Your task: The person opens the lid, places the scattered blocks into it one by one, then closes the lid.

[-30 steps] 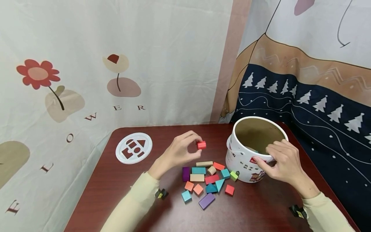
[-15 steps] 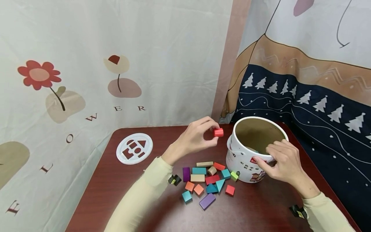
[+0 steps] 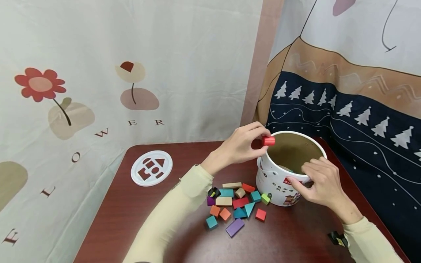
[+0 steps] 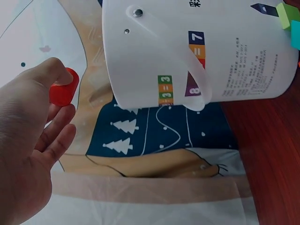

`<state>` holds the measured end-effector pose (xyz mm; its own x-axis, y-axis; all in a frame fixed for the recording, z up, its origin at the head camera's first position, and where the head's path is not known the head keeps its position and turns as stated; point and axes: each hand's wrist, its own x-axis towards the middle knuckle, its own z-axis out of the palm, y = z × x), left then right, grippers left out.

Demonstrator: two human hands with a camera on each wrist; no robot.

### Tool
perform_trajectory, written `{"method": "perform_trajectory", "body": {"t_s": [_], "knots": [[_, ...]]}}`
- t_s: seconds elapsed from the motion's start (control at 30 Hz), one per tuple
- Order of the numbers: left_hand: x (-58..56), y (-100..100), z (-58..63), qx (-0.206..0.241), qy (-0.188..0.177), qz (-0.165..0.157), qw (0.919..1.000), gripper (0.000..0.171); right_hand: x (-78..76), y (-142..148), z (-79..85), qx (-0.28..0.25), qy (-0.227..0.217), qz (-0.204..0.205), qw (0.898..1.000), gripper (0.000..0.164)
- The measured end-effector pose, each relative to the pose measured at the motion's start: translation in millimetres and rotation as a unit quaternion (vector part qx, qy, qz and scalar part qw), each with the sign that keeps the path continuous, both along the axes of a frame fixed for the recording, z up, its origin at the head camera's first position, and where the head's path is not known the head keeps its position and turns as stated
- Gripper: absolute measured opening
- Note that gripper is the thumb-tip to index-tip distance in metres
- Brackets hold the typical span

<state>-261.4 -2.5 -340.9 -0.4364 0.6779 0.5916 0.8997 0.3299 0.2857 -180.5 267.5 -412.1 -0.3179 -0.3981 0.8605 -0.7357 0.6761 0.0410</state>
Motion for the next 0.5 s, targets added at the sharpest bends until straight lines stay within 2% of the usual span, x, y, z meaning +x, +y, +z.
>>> {"method": "perform_trajectory", "body": {"t_s": [0.2, 0.37, 0.5], "knots": [[-4.6, 21, 5.8, -0.02, -0.012, -0.011, 0.9997, 0.032, -1.1, 0, -0.2, -0.002, 0.005, 0.0, 1.0, 0.056], [-7.6, 37, 4.5, -0.04, -0.003, -0.002, 0.9992, 0.033, -3.6, 6, -8.1, 0.007, -0.01, -0.013, 1.0, 0.057], [-7.7, 47, 3.2, -0.061, -0.019, 0.005, 0.998, 0.036, -4.5, 8, -10.9, 0.01, -0.015, -0.017, 1.0, 0.057]]}}
